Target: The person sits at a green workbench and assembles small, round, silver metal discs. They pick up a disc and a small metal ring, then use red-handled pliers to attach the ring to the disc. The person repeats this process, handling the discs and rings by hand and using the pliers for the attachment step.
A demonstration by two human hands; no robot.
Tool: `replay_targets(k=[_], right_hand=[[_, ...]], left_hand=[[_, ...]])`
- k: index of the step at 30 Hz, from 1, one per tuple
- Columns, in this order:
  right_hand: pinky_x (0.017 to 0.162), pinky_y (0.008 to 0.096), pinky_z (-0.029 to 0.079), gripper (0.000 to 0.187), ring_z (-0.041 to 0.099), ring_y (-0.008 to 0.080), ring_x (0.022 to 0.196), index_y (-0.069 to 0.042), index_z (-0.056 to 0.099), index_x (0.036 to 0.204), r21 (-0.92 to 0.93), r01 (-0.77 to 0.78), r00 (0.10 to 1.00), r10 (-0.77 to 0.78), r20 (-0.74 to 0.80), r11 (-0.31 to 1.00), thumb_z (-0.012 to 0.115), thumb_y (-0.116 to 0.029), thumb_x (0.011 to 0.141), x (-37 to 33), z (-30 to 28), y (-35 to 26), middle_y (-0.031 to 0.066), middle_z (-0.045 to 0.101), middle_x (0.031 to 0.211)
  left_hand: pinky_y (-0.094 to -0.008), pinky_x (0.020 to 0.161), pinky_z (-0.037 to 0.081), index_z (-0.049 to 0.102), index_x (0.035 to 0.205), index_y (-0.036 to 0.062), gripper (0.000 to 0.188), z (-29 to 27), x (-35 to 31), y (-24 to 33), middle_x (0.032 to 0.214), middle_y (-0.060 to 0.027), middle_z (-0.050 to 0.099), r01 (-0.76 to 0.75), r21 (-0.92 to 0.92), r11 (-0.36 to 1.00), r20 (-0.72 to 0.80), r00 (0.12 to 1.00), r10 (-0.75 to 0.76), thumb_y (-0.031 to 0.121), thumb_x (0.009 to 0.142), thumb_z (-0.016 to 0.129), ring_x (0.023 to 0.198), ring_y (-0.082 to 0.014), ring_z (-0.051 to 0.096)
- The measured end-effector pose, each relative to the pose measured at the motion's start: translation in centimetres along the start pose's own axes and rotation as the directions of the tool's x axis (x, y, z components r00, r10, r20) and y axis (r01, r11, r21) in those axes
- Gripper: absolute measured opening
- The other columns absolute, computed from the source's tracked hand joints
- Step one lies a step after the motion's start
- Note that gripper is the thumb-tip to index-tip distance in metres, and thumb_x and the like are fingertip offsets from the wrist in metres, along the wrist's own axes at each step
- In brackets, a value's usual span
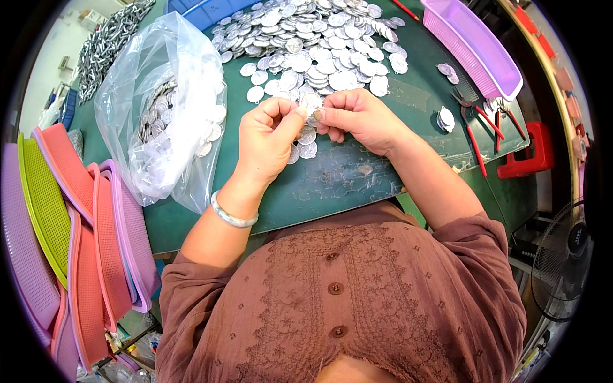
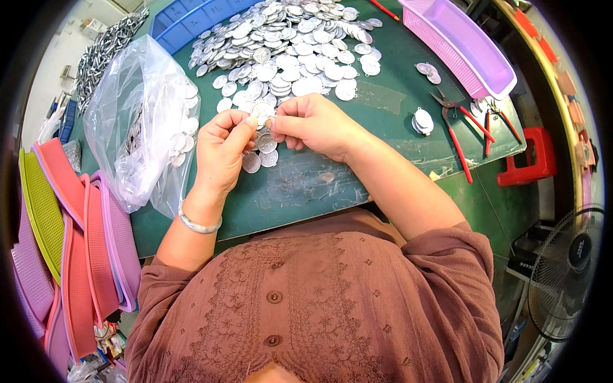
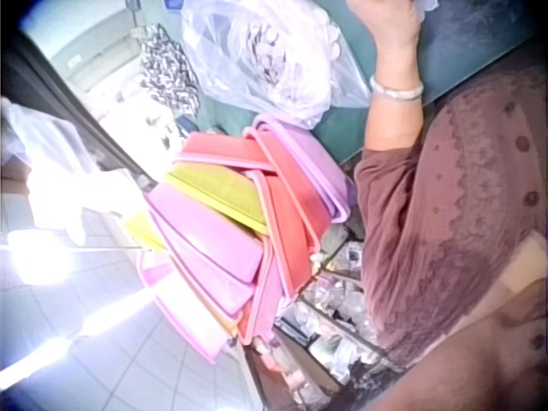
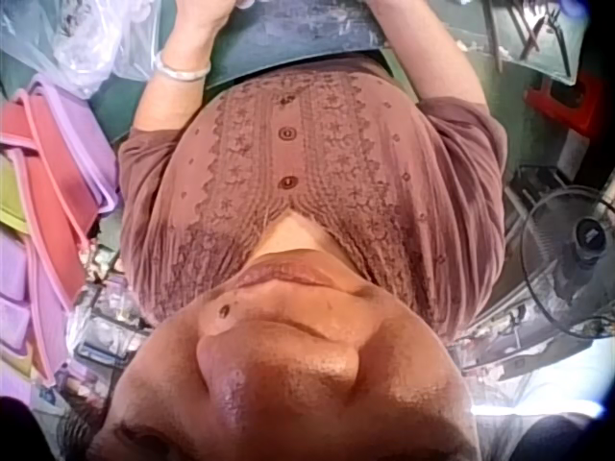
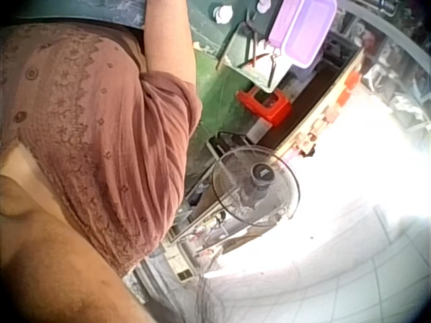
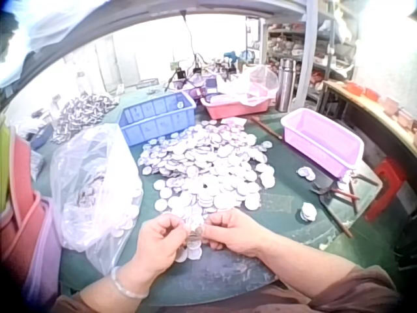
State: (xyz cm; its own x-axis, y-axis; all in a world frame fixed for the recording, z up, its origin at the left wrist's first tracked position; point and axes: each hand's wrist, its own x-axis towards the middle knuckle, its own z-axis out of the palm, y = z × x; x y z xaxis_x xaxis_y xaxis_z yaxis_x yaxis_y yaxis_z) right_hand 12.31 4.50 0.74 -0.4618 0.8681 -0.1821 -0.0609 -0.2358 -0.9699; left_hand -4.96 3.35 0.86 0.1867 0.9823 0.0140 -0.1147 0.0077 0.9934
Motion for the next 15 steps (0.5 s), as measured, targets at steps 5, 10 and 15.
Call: replay_targets(k=[5,10,15], right_hand=[[0.051,0.0182,0.039,0.016,0.048,0.0058,0.055,-0.003,0.057,0.071,-0.009,0.000,1.000,0.000,-0.008,1.000,0.058,-0.017,0.079,-0.13,0.10,-0.21,0.0020,0.057,0.066],[0.052,0.0182,0.038,0.017,0.047,0.0057,0.055,-0.003,0.057,0.070,-0.021,-0.001,1.000,0.001,-0.019,1.000,0.058,-0.017,0.079,-0.20,0.17,-0.28,0.0017,0.057,0.066],[0.052,0.0183,0.038,0.016,0.047,0.0055,0.055,-0.004,0.057,0.070,-0.043,0.003,1.000,-0.004,-0.021,0.999,0.058,-0.017,0.079,-0.20,0.13,-0.28,0.0016,0.057,0.066]], left_hand=[[-0.0162,0.046,0.033,0.057,0.074,0.0019,0.009,-0.03,0.04,0.14,0.061,0.0026,0.051,0.025,0.006,1.000,-0.003,1.000,-0.025,0.009,0.078,0.058,0.052,-0.0022,0.043],[-0.0163,0.045,0.032,0.057,0.075,0.0022,0.008,-0.03,0.03,0.20,0.061,0.0025,0.052,0.040,0.000,0.999,-0.004,0.999,-0.040,0.009,0.078,0.058,0.051,-0.0022,0.043],[-0.0162,0.045,0.032,0.057,0.075,0.0023,0.007,-0.10,0.04,0.14,0.060,0.0025,0.051,0.050,-0.005,0.999,-0.001,0.999,-0.050,0.009,0.078,0.057,0.051,-0.0023,0.043]])
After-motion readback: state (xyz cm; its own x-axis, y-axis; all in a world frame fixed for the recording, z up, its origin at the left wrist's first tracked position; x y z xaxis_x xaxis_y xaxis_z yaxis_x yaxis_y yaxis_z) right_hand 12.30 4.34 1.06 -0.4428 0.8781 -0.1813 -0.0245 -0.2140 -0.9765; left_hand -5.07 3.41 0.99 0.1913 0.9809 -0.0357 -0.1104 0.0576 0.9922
